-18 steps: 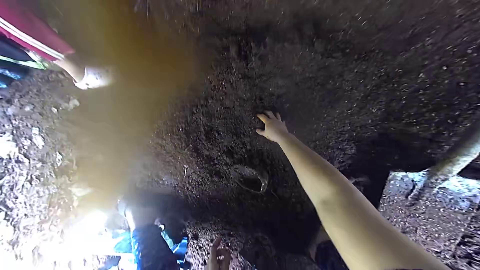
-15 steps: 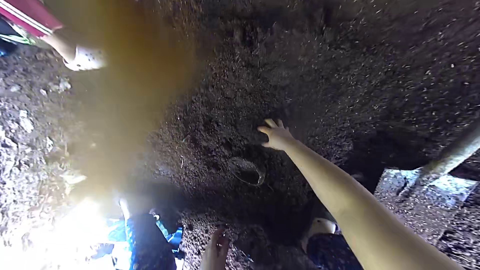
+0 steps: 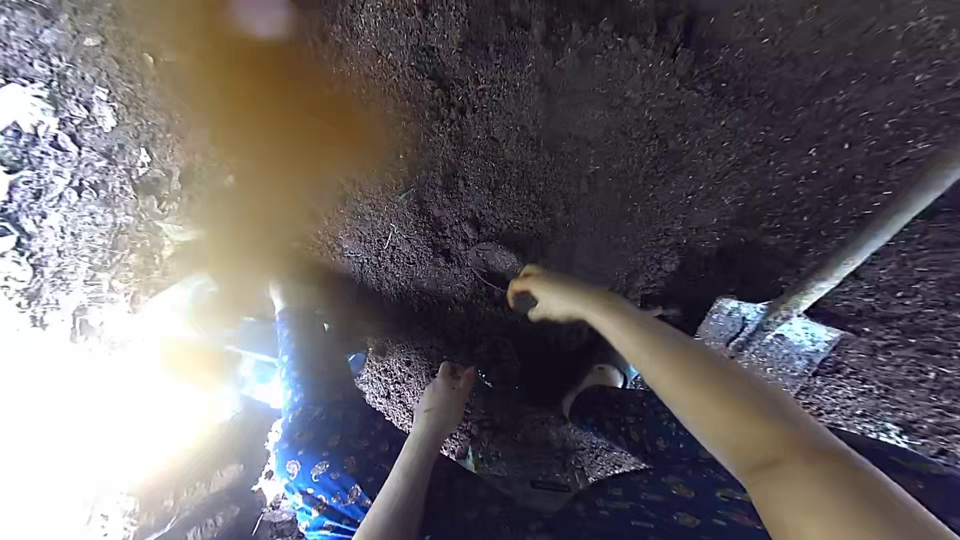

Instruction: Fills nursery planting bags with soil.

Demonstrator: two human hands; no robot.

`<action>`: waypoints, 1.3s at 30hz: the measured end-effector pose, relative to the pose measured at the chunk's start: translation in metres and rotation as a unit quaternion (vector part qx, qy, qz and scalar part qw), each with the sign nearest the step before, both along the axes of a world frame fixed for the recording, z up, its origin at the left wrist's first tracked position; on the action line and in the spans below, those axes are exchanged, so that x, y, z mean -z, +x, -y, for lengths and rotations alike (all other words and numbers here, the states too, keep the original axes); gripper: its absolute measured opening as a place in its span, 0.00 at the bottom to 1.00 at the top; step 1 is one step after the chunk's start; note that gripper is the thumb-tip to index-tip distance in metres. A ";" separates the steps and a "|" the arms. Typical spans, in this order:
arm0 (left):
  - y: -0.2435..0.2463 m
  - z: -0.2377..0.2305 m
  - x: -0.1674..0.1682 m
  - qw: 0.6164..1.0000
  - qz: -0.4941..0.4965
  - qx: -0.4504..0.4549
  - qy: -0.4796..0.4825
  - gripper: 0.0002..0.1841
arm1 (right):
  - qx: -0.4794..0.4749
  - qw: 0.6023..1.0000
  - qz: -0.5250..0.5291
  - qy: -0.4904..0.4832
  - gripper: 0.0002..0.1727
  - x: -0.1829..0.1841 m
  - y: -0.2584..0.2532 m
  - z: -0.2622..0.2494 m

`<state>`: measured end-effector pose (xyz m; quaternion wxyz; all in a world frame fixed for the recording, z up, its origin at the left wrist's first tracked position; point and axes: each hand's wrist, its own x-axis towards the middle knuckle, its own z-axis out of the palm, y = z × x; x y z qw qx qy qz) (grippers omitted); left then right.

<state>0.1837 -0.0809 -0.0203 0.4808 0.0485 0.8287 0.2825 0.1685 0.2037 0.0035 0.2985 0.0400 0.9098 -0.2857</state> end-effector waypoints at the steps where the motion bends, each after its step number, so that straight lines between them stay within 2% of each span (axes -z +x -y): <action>1: 0.002 -0.007 0.000 1.000 0.006 0.008 -0.015 0.31 | -0.024 1.000 0.001 -0.015 0.23 -0.004 0.008 0.021; 4: 0.006 -0.026 -0.005 0.997 -0.007 0.041 -0.065 0.39 | -0.048 0.998 0.029 -0.034 0.26 -0.018 0.025 0.069; 7: 0.008 -0.034 -0.009 0.994 -0.025 0.063 -0.090 0.32 | -0.035 0.997 0.060 -0.017 0.27 -0.022 0.035 0.094; 8: 0.008 -0.034 -0.009 0.994 -0.027 0.061 -0.088 0.29 | -0.023 0.998 0.052 -0.006 0.25 -0.021 0.039 0.098; 10: 0.008 -0.031 -0.006 0.995 -0.028 0.053 -0.080 0.27 | 0.007 1.000 0.006 0.017 0.19 -0.011 0.050 0.104; 12: 0.010 -0.029 -0.001 0.997 -0.028 0.040 -0.067 0.26 | 0.025 0.997 -0.055 0.038 0.17 0.003 0.064 0.110; 15: 0.011 -0.030 0.001 0.998 -0.016 0.029 -0.059 0.27 | 0.017 0.996 -0.080 0.027 0.21 0.008 0.074 0.110; 17: 0.011 -0.028 0.005 0.998 -0.010 0.039 -0.057 0.28 | 0.003 0.998 -0.059 0.015 0.32 -0.002 0.079 0.105; 21: 0.009 -0.025 0.007 0.997 -0.009 0.069 -0.024 0.25 | -0.066 0.991 -0.018 0.118 0.43 -0.001 0.099 0.106; 25: 0.012 -0.026 0.008 0.998 -0.016 0.064 -0.013 0.23 | -0.102 0.979 0.035 0.172 0.41 0.008 0.103 0.118; 28: 0.012 -0.021 0.014 0.999 -0.021 0.024 0.028 0.22 | -0.092 0.986 0.060 0.122 0.41 -0.005 0.092 0.106; 31: -0.003 -0.014 0.021 0.998 0.012 0.002 0.059 0.28 | -0.056 0.995 0.021 0.084 0.38 -0.023 0.085 0.085; 33: -0.011 -0.013 0.022 0.997 0.046 0.050 0.043 0.34 | -0.063 0.993 0.033 0.089 0.39 -0.018 0.093 0.082; 36: -0.013 -0.023 0.015 0.987 0.009 0.157 0.029 0.29 | -0.092 0.983 0.068 0.146 0.40 -0.008 0.104 0.097; 39: -0.005 -0.025 0.011 0.983 -0.019 0.180 0.002 0.25 | -0.095 0.975 0.084 0.181 0.37 -0.009 0.106 0.112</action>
